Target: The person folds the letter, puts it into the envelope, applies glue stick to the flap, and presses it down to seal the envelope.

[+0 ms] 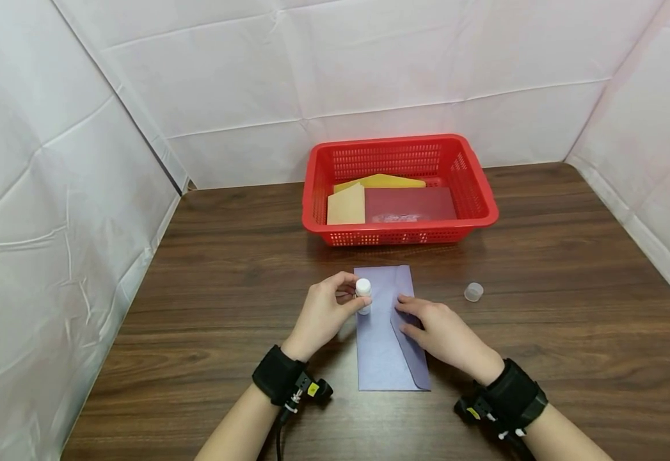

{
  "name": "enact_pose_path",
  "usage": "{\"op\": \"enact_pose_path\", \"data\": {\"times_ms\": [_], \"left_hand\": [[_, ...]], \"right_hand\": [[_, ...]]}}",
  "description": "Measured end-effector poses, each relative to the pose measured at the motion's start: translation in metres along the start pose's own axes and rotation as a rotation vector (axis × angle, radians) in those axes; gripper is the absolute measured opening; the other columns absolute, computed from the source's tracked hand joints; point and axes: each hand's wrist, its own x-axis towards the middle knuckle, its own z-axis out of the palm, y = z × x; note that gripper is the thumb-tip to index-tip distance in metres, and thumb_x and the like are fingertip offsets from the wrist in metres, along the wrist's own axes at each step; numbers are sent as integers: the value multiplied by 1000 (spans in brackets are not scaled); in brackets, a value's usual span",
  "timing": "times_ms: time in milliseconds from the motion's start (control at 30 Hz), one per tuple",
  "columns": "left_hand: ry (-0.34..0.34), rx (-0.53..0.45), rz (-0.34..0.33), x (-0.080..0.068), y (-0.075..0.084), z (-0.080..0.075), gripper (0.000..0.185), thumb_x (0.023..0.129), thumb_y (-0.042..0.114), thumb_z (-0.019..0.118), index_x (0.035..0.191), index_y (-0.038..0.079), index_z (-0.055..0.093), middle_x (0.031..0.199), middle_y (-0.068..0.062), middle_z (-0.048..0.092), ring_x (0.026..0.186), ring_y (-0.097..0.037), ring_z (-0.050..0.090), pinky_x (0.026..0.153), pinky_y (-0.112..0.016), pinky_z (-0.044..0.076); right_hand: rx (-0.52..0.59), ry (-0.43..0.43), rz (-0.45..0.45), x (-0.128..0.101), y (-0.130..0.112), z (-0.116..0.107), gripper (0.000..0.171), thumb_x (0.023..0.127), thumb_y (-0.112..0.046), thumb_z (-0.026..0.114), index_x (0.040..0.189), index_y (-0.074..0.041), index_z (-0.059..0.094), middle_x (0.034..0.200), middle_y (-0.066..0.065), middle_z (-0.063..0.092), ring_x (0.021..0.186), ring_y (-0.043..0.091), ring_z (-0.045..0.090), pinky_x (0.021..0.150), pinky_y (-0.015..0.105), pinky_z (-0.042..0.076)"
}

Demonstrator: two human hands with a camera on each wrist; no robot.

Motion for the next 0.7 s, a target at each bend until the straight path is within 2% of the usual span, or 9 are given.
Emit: {"op": "enact_pose_path", "data": {"times_ms": [233, 400, 700], "left_hand": [[-2, 7, 4, 0, -1, 0, 28, 90, 15, 78, 114, 3, 68, 101, -6, 69, 98, -18, 69, 86, -29, 57], [-2, 4, 1, 0, -3, 1, 29, 90, 15, 78, 114, 3, 68, 102, -6, 69, 98, -18, 68, 86, -29, 57], [-5, -13, 8, 1, -3, 2, 29, 90, 15, 78, 114, 3, 68, 102, -6, 69, 98, -17, 67, 85, -27, 57]], "right_hand": [[-181, 4, -51, -4, -8, 3, 40, 93, -12, 73, 129, 3, 66, 139, 20, 59, 127, 35, 57, 105, 66, 37], [-294, -9, -75, -5, -12, 4, 41, 93, -13, 73, 130, 2, 65, 138, 19, 59, 125, 32, 59, 107, 68, 33], [-356, 4, -99, -6, -15, 2, 41, 92, -17, 75, 128, 2, 67, 136, 18, 61, 122, 31, 62, 108, 68, 31]]}}
